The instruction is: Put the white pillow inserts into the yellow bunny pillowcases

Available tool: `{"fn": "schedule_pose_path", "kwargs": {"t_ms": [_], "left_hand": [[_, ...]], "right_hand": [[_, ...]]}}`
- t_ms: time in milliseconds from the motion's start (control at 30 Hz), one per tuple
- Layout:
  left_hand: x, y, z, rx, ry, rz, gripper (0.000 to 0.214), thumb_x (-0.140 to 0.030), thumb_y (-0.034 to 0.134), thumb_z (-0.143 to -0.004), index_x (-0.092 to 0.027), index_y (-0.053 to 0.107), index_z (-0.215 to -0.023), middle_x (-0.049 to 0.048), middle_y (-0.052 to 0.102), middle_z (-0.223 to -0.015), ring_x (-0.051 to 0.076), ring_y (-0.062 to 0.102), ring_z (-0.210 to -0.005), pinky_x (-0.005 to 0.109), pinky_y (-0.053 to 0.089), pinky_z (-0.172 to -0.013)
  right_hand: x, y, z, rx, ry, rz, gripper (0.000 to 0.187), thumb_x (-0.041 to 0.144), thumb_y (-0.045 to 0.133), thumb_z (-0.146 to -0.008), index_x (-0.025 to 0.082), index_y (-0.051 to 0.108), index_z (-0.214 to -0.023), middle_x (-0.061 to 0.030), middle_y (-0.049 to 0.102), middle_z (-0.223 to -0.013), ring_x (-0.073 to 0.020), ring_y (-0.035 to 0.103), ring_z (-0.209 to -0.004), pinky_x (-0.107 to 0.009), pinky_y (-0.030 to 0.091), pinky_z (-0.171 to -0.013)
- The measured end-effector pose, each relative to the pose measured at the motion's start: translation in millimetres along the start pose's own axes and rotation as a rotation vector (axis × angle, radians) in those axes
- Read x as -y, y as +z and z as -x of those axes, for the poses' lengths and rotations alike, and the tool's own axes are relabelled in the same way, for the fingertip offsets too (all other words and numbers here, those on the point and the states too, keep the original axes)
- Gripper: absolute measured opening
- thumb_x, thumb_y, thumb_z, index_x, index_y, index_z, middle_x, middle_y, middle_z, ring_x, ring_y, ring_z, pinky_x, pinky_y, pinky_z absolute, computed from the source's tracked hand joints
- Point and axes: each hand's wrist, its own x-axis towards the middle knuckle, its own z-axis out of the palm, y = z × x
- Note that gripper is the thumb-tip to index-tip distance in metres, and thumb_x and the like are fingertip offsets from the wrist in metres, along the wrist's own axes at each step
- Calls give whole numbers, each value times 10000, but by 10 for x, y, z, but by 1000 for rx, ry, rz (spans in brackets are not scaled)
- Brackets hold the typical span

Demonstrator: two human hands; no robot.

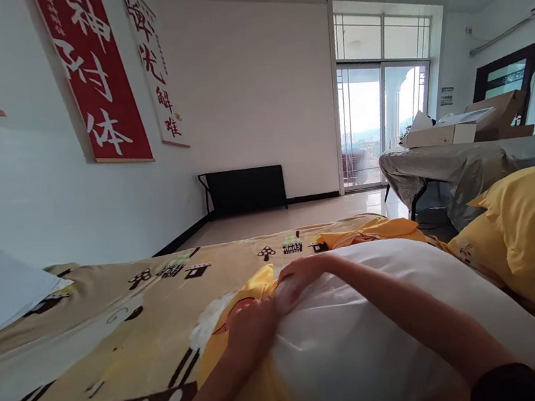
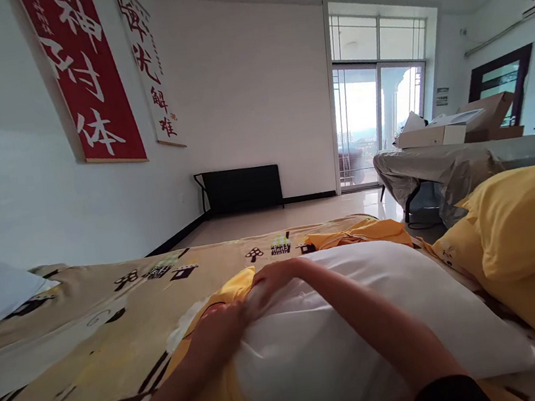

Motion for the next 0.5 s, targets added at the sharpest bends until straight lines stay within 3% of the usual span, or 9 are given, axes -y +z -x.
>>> {"fn": "schedule_pose_path", "kwargs": {"t_ms": [100, 200, 367, 500], "left_hand": [[38, 12, 82, -39, -11, -13, 368, -136, 302, -873, -104, 667, -906, 183, 694, -882, 294, 665, -857, 402, 492, -731], [41, -9, 97, -78, -16, -30, 374, -159, 306, -883, -108, 676, -870, 163, 694, -810, 295, 663, -839, 413, 491, -755], [24, -81, -105, -215, -50, -79, 411, -51, 280, -842, -76, 645, -1030, 219, 636, -1045, 350, 603, -1001, 481, 455, -819], [5, -157, -371, -195, -72, -38, 396, -52, 307, -838, -101, 646, -1037, 197, 668, -939, 315, 654, -888, 407, 491, -730]], "right_hand": [[-269, -94, 104, -115, 149, -32, 630, 521, 679, -724, 232, 547, -1268, -49, 588, -1287, -198, 563, -1136, -246, 428, -891], [-364, 48, 182, -156, 264, 35, 617, 642, 576, -754, 183, 620, -1164, -85, 672, -1132, -230, 624, -1022, -289, 453, -836], [-204, 322, 163, -248, 283, 165, 652, 707, 526, -752, 152, 629, -1077, -136, 708, -989, -272, 656, -942, -370, 441, -871], [11, 337, 156, -292, 289, 348, 679, 741, 440, -778, 141, 625, -1037, -145, 716, -883, -270, 683, -852, -389, 441, -853]]}}
